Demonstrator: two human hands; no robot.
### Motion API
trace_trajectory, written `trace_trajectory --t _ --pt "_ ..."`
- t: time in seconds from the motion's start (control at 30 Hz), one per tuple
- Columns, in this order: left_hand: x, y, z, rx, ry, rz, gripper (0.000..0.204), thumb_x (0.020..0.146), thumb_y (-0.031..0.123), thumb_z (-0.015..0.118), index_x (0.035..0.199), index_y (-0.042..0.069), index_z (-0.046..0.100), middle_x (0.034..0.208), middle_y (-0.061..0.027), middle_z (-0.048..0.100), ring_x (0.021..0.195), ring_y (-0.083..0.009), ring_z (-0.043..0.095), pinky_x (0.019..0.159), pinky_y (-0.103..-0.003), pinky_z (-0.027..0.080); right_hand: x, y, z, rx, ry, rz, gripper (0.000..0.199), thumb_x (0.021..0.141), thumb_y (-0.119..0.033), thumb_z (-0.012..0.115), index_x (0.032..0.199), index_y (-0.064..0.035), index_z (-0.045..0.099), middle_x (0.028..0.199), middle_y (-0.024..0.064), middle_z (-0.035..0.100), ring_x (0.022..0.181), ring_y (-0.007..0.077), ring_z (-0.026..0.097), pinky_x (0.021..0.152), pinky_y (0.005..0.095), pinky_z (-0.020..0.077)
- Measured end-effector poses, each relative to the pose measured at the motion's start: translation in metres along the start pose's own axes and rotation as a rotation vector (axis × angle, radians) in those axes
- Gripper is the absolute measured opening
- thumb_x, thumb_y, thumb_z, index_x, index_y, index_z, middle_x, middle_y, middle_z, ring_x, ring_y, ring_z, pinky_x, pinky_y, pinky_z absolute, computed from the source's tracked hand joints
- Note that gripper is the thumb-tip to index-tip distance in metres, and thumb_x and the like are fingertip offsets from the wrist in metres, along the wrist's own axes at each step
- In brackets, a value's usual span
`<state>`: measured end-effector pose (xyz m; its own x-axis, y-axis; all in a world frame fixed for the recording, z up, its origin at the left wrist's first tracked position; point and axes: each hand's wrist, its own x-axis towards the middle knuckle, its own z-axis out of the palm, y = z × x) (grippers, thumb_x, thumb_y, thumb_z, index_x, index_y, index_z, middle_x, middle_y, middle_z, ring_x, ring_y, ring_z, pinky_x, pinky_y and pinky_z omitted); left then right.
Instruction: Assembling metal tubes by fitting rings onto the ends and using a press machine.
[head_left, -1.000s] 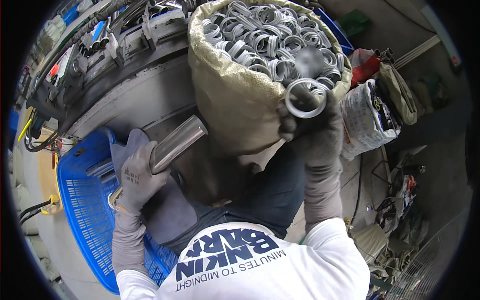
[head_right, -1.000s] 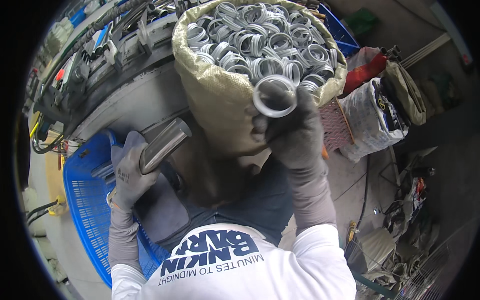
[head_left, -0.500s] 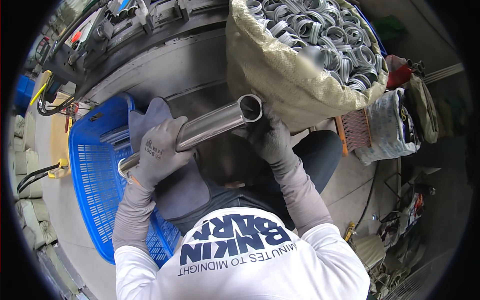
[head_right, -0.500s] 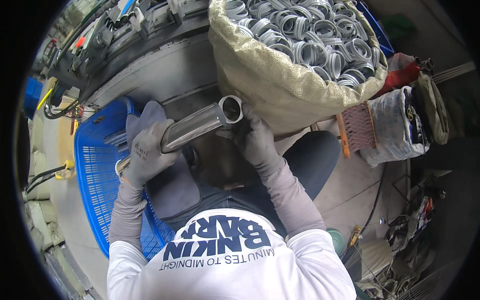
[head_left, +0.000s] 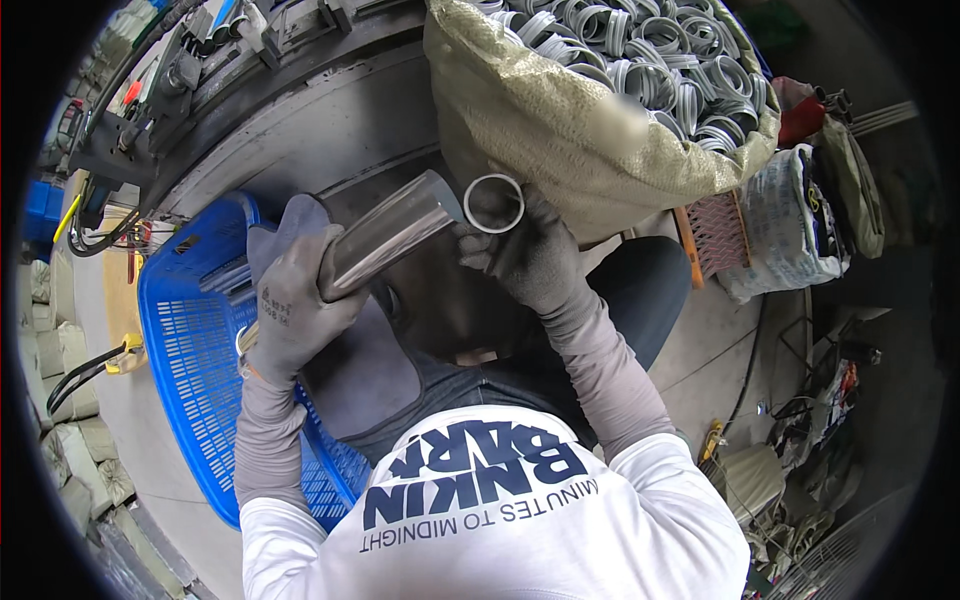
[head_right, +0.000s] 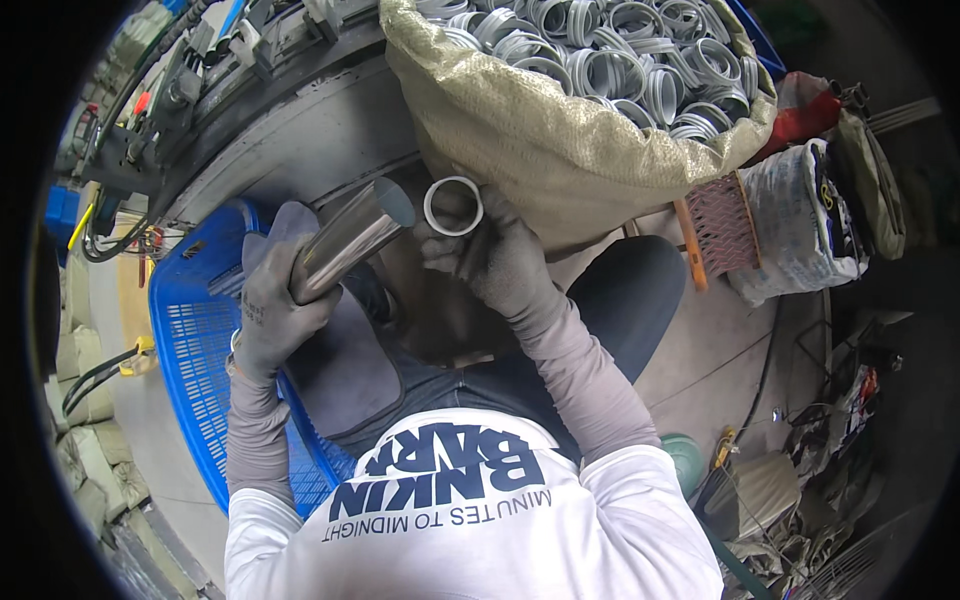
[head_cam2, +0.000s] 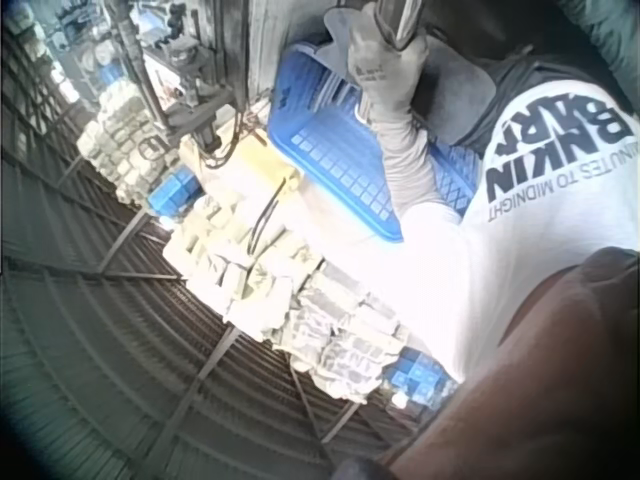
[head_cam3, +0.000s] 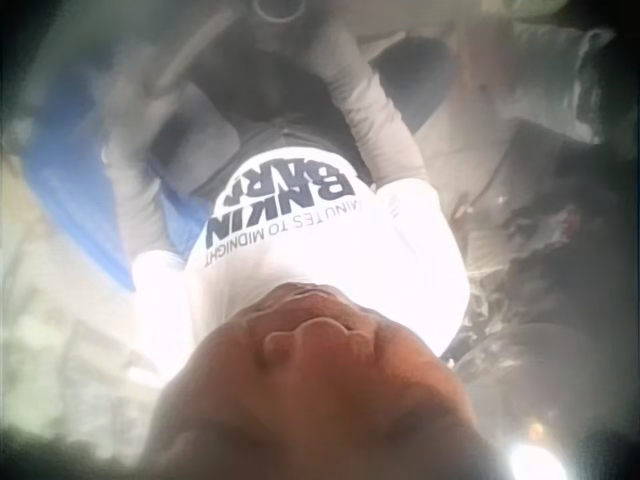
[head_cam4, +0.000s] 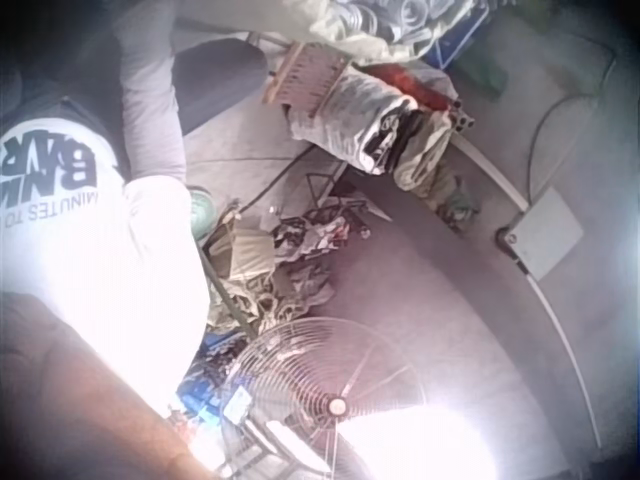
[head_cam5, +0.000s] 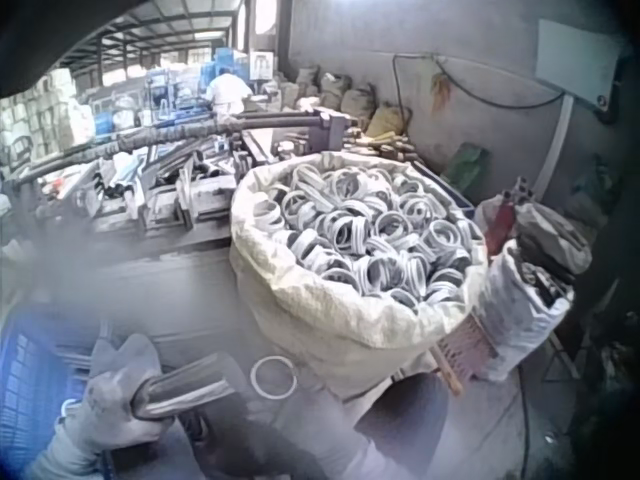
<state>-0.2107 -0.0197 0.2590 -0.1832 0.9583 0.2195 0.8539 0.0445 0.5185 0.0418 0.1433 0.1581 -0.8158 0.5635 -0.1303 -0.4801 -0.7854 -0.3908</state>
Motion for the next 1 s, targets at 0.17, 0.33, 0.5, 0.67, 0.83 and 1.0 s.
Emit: trace_trajectory --t 0.17,0.33,0.5,0.67,0.83,1.0 --pt "-0.003 -0.002 0.004 0.093 -0.090 0.055 0.058 0.072 0.015 0.082 0.128 0.006 0.067 0.106 -0.0179 0.073 0.095 -0.0387 0.072 0.084 -0.046 0.054 -0.012 -0.002 0.021 -1.394 -0.016 -0.523 0.058 0.104 -0.034 0.068 0.147 0.0024 0.054 0.125 0.0175 0.071 0.116 0.0239 0.067 0.100 0.0386 0.0543" --pt "-0.003 -0.005 0.006 0.109 -0.120 0.101 0.059 0.070 0.015 0.080 0.127 0.004 0.067 0.110 -0.0172 0.073 0.098 -0.0382 0.072 0.084 -0.046 0.055 -0.011 -0.012 0.040 -0.696 0.083 -0.162 0.069 0.098 -0.022 0.075 0.158 -0.0002 0.048 0.136 0.0125 0.068 0.129 0.0186 0.060 0.111 0.0336 0.0471" --pt "-0.004 -0.016 -0.001 0.160 -0.155 0.109 0.059 0.070 0.016 0.080 0.126 0.003 0.067 0.109 -0.0162 0.073 0.098 -0.0376 0.071 0.084 -0.046 0.055 -0.004 -0.031 0.054 -1.017 0.004 0.010 0.081 0.087 -0.024 0.085 0.156 -0.0006 0.051 0.144 0.0129 0.061 0.123 0.0208 0.065 0.106 0.0355 0.0527" --pt "0.002 -0.011 -0.005 0.171 -0.170 0.154 0.059 0.071 0.017 0.081 0.126 0.004 0.067 0.108 -0.0164 0.073 0.096 -0.0378 0.071 0.084 -0.046 0.055 -0.009 -0.043 0.070 -1.089 0.023 -0.013 0.083 0.082 -0.022 0.091 0.153 -0.0012 0.055 0.131 0.0080 0.067 0.117 0.0159 0.064 0.100 0.0311 0.0528" --pt "0.006 0.009 -0.006 0.054 -0.165 0.096 0.056 0.072 0.019 0.084 0.123 0.003 0.068 0.104 -0.0178 0.073 0.093 -0.0394 0.072 0.081 -0.046 0.054 -0.022 -0.054 0.083 -1.047 -0.001 -0.112 0.077 0.083 -0.023 0.091 0.150 -0.0023 0.059 0.125 0.0080 0.068 0.111 0.0167 0.065 0.099 0.0331 0.0518" --pt "0.009 0.027 -0.002 0.013 -0.154 0.078 0.056 0.072 0.021 0.086 0.123 0.006 0.069 0.102 -0.0156 0.073 0.091 -0.0385 0.071 0.081 -0.047 0.055 -0.027 -0.070 0.080 -1.401 -0.127 -0.317 0.077 0.082 -0.016 0.093 0.151 -0.0071 0.060 0.123 0.0055 0.066 0.111 0.0143 0.063 0.098 0.0312 0.0514"
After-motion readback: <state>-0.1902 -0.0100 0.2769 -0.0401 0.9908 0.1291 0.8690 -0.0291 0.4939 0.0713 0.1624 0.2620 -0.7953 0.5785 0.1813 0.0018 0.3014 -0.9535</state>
